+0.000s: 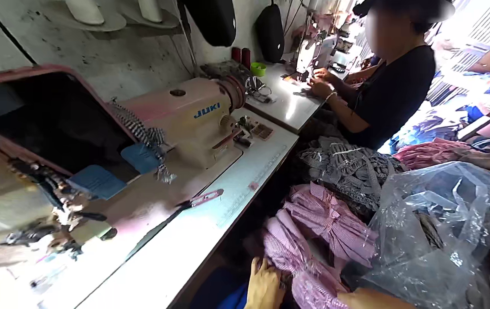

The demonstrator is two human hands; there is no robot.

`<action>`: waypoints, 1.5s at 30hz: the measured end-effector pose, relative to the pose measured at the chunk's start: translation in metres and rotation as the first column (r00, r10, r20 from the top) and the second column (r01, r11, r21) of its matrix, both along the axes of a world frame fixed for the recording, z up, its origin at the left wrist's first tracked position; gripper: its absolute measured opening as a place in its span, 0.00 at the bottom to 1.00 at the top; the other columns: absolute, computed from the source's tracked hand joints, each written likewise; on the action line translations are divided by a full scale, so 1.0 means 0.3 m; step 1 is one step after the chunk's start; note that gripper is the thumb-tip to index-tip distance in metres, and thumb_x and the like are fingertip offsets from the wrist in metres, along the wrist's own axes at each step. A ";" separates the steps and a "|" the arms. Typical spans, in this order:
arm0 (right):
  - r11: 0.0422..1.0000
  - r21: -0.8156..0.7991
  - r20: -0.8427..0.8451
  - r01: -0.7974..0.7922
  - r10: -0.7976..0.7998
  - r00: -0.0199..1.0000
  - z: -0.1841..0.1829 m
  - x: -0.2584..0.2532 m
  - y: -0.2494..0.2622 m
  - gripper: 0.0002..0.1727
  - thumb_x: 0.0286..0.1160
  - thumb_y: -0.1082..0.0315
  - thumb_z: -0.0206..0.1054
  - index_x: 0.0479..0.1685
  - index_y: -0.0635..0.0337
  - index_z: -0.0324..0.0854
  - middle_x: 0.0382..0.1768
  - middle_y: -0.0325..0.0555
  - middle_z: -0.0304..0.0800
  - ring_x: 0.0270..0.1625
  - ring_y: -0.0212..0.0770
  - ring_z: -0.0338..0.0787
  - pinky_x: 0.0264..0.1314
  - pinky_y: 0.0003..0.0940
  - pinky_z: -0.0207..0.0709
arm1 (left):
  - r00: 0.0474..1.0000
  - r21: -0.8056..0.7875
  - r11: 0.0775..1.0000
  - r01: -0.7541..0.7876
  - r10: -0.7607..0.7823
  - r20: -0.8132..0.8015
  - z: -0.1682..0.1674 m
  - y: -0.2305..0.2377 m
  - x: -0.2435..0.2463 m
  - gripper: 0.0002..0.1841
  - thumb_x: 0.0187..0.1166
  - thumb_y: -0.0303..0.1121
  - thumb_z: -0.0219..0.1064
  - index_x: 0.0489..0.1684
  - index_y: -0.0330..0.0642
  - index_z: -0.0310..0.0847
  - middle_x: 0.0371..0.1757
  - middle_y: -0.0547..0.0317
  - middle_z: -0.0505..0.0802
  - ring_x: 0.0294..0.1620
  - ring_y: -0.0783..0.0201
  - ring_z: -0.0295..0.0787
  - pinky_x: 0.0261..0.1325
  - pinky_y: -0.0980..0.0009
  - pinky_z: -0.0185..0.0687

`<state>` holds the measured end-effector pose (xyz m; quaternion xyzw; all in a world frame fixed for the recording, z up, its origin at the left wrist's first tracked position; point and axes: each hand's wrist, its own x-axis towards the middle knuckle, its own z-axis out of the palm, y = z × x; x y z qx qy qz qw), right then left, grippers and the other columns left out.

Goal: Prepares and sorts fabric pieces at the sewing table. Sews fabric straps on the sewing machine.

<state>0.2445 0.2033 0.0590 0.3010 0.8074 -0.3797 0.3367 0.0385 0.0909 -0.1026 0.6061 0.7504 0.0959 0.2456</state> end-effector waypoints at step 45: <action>0.911 0.108 -0.898 -0.398 0.261 0.354 -0.100 -1.127 -0.862 0.23 0.76 0.65 0.65 0.71 0.62 0.82 0.50 0.49 0.91 0.45 0.34 0.89 0.51 0.30 0.84 | 0.489 0.765 0.077 -0.640 0.808 0.328 0.309 -1.047 -0.338 0.08 0.71 0.31 0.70 0.40 0.40 0.94 0.58 0.49 0.94 0.66 0.60 0.87 0.73 0.67 0.78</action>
